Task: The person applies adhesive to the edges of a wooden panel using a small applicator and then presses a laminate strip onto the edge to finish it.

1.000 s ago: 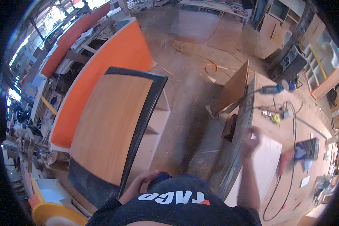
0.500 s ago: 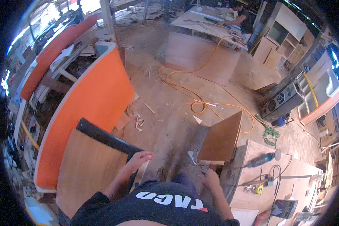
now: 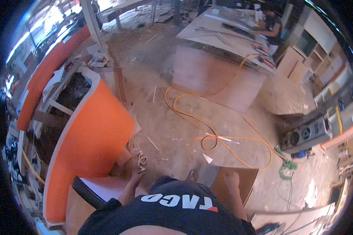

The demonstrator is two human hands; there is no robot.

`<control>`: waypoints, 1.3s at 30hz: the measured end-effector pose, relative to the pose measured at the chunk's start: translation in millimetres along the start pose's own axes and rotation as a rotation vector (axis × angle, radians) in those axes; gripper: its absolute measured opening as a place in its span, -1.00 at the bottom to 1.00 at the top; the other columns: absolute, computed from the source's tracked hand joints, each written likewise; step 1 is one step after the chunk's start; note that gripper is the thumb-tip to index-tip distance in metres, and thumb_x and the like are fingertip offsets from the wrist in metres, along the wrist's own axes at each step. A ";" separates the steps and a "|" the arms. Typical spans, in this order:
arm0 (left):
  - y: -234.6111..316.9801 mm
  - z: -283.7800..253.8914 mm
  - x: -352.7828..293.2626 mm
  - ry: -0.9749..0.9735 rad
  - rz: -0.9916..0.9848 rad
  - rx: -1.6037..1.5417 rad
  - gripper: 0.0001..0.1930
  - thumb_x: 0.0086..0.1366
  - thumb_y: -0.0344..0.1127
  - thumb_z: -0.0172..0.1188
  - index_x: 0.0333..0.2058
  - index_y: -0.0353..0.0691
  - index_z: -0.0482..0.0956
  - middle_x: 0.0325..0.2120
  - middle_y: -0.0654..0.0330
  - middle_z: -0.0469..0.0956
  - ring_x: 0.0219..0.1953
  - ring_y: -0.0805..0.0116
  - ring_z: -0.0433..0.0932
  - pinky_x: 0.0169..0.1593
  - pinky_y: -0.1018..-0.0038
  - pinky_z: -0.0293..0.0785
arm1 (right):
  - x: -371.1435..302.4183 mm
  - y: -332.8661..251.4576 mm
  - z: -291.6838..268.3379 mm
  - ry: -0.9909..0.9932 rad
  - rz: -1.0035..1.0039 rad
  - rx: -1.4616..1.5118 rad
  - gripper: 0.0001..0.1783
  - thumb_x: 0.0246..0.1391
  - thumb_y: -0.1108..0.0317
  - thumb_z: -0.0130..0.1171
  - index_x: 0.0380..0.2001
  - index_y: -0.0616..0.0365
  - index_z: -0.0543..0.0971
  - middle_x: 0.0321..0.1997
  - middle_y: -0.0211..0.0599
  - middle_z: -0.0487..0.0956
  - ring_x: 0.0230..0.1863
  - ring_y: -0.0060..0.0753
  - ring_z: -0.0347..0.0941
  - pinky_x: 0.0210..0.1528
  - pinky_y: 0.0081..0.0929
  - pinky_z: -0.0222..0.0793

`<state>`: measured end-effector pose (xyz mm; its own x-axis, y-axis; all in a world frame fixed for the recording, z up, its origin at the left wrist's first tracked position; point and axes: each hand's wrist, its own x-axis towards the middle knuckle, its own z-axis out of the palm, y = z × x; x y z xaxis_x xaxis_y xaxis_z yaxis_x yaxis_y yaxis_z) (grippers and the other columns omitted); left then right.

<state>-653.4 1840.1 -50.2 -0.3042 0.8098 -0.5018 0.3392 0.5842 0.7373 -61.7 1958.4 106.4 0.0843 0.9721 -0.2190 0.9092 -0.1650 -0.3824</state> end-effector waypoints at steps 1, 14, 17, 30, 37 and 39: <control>7.1 18.0 18.1 -0.059 -0.030 0.033 -0.59 0.33 -0.03 0.27 -0.13 -0.31 0.72 -0.35 0.08 0.70 -0.31 0.29 0.65 -0.26 0.28 0.57 | 69.7 -6.1 -1.8 0.166 -0.146 0.022 -0.72 0.05 0.17 0.27 -0.36 0.19 0.72 -0.31 0.09 0.68 -0.26 0.17 0.65 -0.19 -0.01 0.54; 97.4 -102.0 229.7 -0.160 -0.754 -0.229 -0.64 0.34 -0.06 0.28 -0.16 -0.28 0.74 -0.34 0.13 0.69 -0.34 0.30 0.63 -0.31 0.29 0.57 | 506.6 -293.6 27.8 -0.049 -0.229 -0.003 -0.68 0.09 0.07 0.24 -0.35 0.08 0.75 -0.34 0.02 0.69 -0.23 0.05 0.68 -0.14 -0.06 0.55; 146.2 -136.1 357.4 -0.062 -0.618 -0.366 -0.63 0.34 -0.06 0.28 -0.14 -0.28 0.74 -0.34 0.14 0.69 -0.34 0.31 0.63 -0.31 0.31 0.57 | 521.3 -279.3 84.3 -0.486 0.026 -0.263 -0.69 0.24 0.17 0.12 -0.28 0.11 0.75 -0.26 -0.07 0.73 -0.20 -0.11 0.69 -0.12 -0.14 0.55; 366.3 -323.1 807.7 0.003 -0.566 -0.310 -0.60 0.38 -0.07 0.27 -0.03 -0.30 0.69 -0.35 0.20 0.68 -0.35 0.39 0.60 -0.31 0.38 0.54 | 961.7 -546.6 175.4 -0.619 -0.012 -0.292 -0.67 0.27 0.14 0.11 -0.18 0.13 0.73 -0.22 -0.07 0.72 -0.14 -0.03 0.67 -0.09 -0.10 0.53; 436.2 -428.9 961.6 0.010 -0.737 -0.274 -0.63 0.38 -0.10 0.28 -0.06 -0.31 0.69 -0.39 0.22 0.66 -0.39 0.39 0.58 -0.33 0.39 0.54 | 1364.9 -1031.1 118.4 -0.276 -0.477 0.184 -0.65 0.16 0.16 0.25 -0.06 0.07 0.75 -0.10 0.02 0.73 -0.08 0.00 0.70 -0.01 -0.21 0.56; 467.4 -454.3 1044.6 -0.038 -0.710 -0.256 -0.64 0.38 -0.11 0.28 -0.06 -0.31 0.70 -0.40 0.23 0.65 -0.41 0.39 0.57 -0.33 0.39 0.54 | 1459.4 -1102.3 105.1 -0.062 -0.677 0.512 -0.72 0.14 0.21 0.27 -0.19 0.15 0.76 -0.16 0.01 0.74 -0.17 -0.03 0.70 -0.09 -0.22 0.56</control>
<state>-1217.0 2934.5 -24.2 -0.3397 0.2473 -0.9074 -0.1453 0.9394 0.3105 -983.7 3541.4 113.9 -0.4476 0.8797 0.1604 0.4575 0.3794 -0.8042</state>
